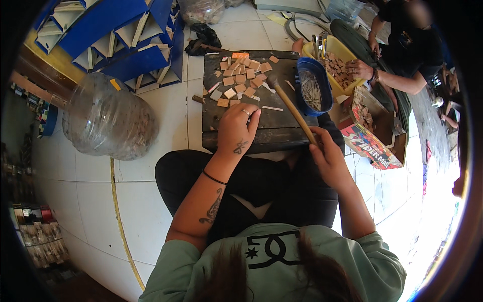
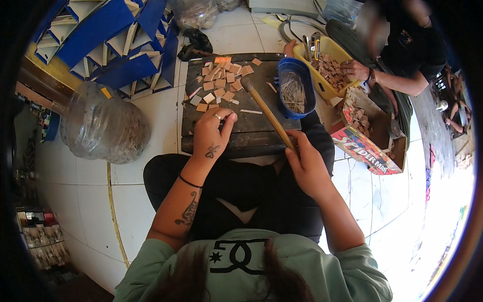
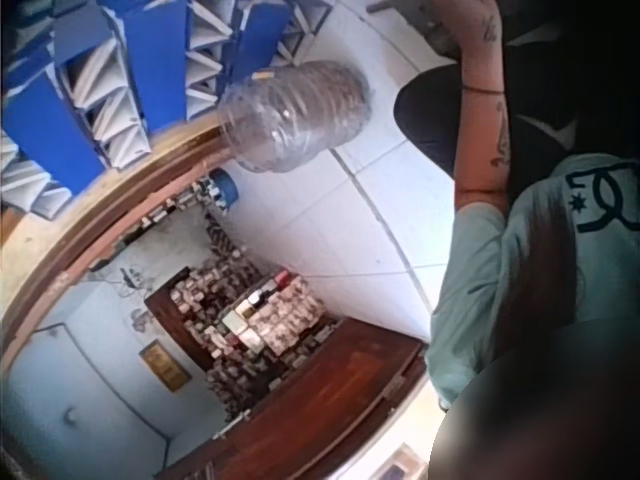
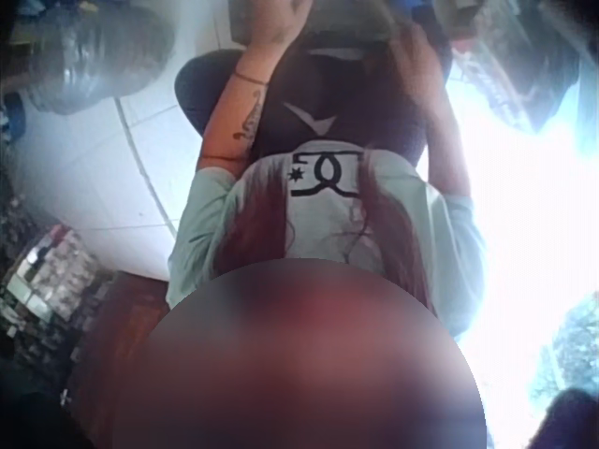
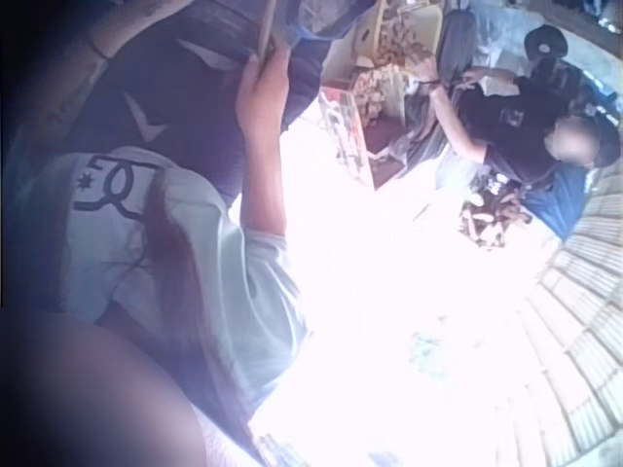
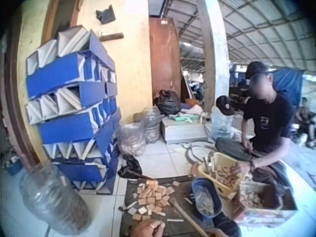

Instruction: The person sits on the floor and repeatedly picks small wooden blocks and thin sticks, then uses a hammer to tap the sticks into the blocks. The assembled pieces are placed into a nearby container. The process is repeated continuously.

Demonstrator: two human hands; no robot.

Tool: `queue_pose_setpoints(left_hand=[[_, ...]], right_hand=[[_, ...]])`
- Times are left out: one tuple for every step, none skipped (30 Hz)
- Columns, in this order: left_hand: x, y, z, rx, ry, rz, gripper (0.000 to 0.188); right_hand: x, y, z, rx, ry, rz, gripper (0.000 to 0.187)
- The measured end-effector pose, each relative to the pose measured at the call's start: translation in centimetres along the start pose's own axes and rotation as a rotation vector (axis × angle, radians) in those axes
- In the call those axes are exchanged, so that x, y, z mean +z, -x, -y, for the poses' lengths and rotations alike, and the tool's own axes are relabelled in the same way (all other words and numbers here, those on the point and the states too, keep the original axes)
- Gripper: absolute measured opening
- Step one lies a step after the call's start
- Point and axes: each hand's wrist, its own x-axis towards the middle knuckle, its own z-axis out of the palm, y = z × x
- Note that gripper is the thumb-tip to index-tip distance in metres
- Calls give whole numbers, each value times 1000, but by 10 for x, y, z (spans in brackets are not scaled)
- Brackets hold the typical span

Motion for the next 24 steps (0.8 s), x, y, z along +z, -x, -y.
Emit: queue_pose_setpoints(left_hand=[[0, -1, 1, 17, -17, -1, 8], [1, -2, 1, 40, -31, -6, 8], [1, -2, 2, 65, -41, -12, 8], [2, -1, 2, 71, -43, -9, 7], [2, -1, 2, 77, -44, -7, 7], [2, -1, 2, 86, -42, -8, 6], [3, -1, 2, 98, -39, -11, 6], [3, -1, 2, 110, -33, -19, 5], [3, -1, 2, 120, -28, -28, 5], [3, -1, 2, 128, -36, -28, 5], [3, -1, 2, 137, -45, -28, 5], [2, 0, 2, 143, -52, -24, 5], [2, 0, 2, 132, -67, -13, 4], [1, 0, 2, 121, -80, 1, 4], [1, 0, 2, 111, -88, 13, 5], [1, 0, 2, 111, -96, 14, 5], [1, 0, 2, 109, -100, 11, 5], [1, 0, 1, 108, -106, 7, 5], [1, 0, 1, 106, -98, 6, 4], [2, 0, 1, 104, -91, 1, 4], [2, 0, 0, 101, -85, -2, 4], [2, 1, 0, 92, -88, 3, 4], [1, 1, 0, 85, -91, 9, 4], [1, 1, 0, 83, -92, 10, 4]], right_hand=[[-6, 5, 8, 84, -43, 45, 39], [-14, 11, 15, 171, -85, 88, 38], [-18, 15, 20, 205, -177, 130, 37], [-18, 18, 24, 173, -43, 91, 39], [-18, 21, 27, 86, 42, 55, 40], [-19, 23, 28, 6, 134, 24, 42], [-19, 24, 28, -74, 171, 2, 44], [-20, 24, 28, -149, 217, -13, 46], [-20, 24, 27, -218, 266, -32, 49], [-21, 26, 27, -244, 263, -41, 51], [-23, 28, 28, -265, 263, -57, 53], [-24, 29, 28, -297, 250, -81, 55], [-26, 31, 29, -294, 263, -58, 56], [-28, 32, 31, -302, 266, -45, 58], [-30, 33, 32, -308, 269, -34, 59], [-31, 33, 33, -291, 296, 1, 60], [-33, 33, 33, -275, 325, 37, 60], [-33, 33, 34, -247, 359, 68, 60], [-32, 34, 35, -279, 349, 49, 61], [-32, 34, 35, -302, 347, 23, 61], [-32, 34, 35, -325, 344, 0, 61], [-32, 34, 34, -332, 342, -7, 61], [-32, 33, 33, -339, 340, -16, 62], [-32, 32, 32, -343, 333, -29, 62]])
